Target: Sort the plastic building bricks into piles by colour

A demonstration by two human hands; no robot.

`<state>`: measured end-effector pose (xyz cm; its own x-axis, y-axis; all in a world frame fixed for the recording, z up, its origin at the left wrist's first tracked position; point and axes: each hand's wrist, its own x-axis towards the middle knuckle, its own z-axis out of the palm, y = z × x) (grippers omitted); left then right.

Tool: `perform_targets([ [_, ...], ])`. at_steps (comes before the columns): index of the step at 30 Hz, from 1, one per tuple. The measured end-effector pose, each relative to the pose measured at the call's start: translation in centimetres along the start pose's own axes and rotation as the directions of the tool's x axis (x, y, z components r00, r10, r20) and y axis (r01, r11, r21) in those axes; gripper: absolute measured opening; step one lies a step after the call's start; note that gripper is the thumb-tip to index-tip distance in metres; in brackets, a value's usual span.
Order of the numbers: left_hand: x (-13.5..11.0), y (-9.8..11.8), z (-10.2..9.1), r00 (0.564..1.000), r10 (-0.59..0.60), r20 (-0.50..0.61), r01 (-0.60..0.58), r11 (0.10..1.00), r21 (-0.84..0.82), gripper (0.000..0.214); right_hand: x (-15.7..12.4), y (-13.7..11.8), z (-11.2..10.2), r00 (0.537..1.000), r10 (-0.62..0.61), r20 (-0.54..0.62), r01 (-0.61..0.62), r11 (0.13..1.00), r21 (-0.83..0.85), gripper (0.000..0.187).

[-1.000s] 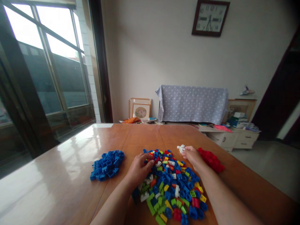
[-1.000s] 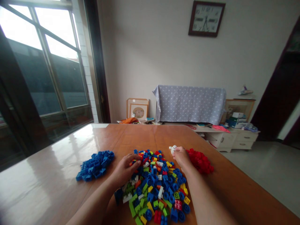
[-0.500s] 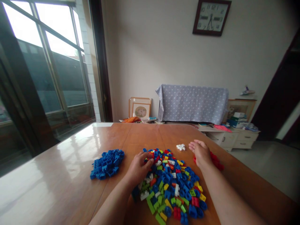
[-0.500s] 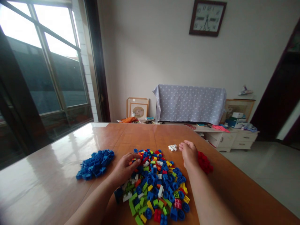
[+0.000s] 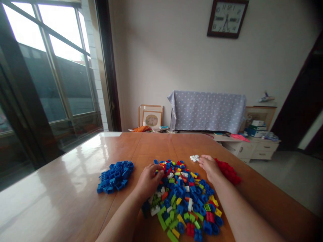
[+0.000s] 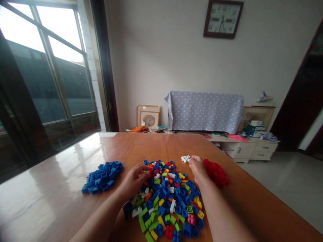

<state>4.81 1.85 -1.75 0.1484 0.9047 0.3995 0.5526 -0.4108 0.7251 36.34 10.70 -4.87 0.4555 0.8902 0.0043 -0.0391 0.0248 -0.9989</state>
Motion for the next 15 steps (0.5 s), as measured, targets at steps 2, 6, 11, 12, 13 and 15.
perform_targets([
  [2, 0.0, 0.0, 0.0, 1.000, 0.001, -0.003, -0.001, 1.000, 0.009, 0.028, -0.2, 0.1, 0.5, 0.998, -0.002, 0.061, 0.002, 1.000, -0.007, 0.034],
  [6, 0.0, 0.0, 0.0, 1.000, 0.003, 0.003, -0.003, 1.000, 0.011, 0.027, -0.7, 0.6, 1.1, 0.983, 0.035, 0.178, -0.032, 0.999, -0.023, 0.027],
  [11, -0.1, 0.1, 0.0, 1.000, 0.008, 0.005, -0.008, 1.000, 0.016, 0.026, -0.9, 0.3, 0.8, 0.971, 0.027, 0.238, -0.012, 0.998, -0.064, 0.030],
  [12, -0.1, 0.1, 0.0, 1.000, 0.010, 0.002, -0.010, 1.000, 0.019, 0.026, -1.0, 0.0, 0.7, 0.967, 0.015, 0.253, 0.006, 0.997, -0.083, 0.031],
  [13, -0.1, 0.1, 0.0, 1.000, 0.011, -0.003, -0.011, 1.000, 0.022, 0.026, -1.2, -0.2, 0.7, 0.962, 0.002, 0.272, 0.028, 0.994, -0.108, 0.032],
  [15, 0.0, 0.1, -0.1, 1.000, 0.006, -0.008, -0.005, 1.000, 0.029, 0.027, -1.6, -0.8, 0.8, 0.949, -0.027, 0.315, 0.085, 0.982, -0.171, 0.034],
])
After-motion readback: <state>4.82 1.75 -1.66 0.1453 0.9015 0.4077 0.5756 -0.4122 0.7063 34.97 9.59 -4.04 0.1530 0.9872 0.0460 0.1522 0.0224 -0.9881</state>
